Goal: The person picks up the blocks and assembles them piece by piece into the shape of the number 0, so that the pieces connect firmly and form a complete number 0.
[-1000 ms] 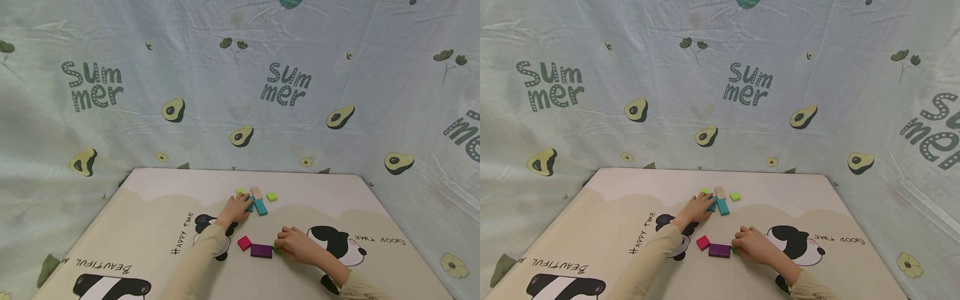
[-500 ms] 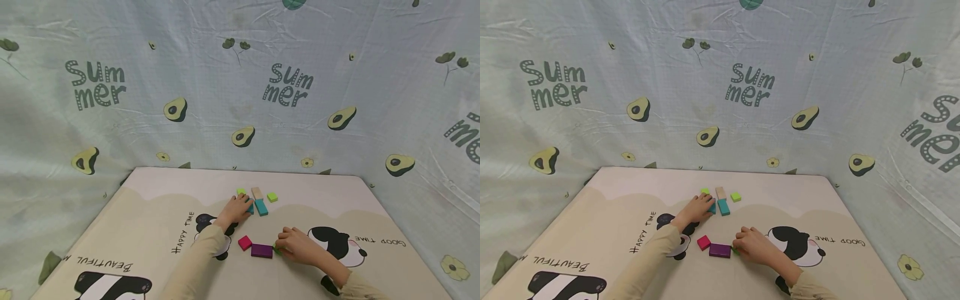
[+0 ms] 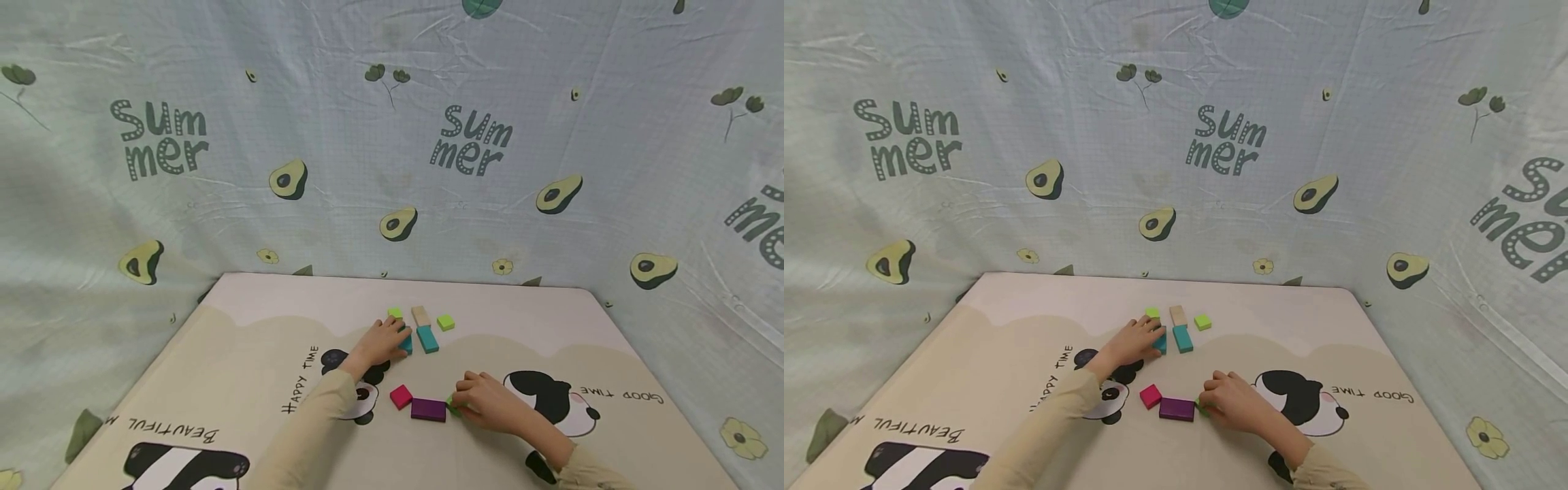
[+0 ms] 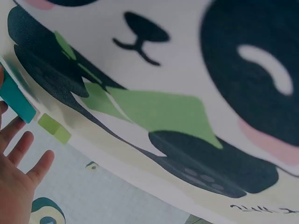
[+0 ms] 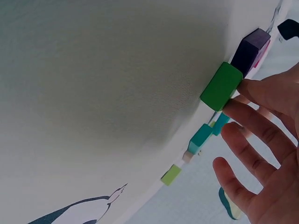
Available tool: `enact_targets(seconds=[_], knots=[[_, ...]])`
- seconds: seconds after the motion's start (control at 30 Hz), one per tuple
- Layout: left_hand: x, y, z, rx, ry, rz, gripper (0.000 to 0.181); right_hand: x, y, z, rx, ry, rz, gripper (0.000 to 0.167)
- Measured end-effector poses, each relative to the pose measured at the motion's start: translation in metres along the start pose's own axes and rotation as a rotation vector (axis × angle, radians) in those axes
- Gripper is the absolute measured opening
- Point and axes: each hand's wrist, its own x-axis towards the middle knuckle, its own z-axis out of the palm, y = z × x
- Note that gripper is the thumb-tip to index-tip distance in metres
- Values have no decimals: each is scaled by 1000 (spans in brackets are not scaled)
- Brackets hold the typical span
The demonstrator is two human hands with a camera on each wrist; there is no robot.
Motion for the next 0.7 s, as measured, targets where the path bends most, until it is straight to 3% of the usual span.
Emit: enact_targets(seconds=[0.43, 0.7], knots=[[-21, -4, -8, -16, 71, 145, 40, 0, 1, -2, -17, 23, -30, 8], [-35, -2, -15, 28, 73, 194, 40, 1, 0, -4, 7, -40, 9, 5]])
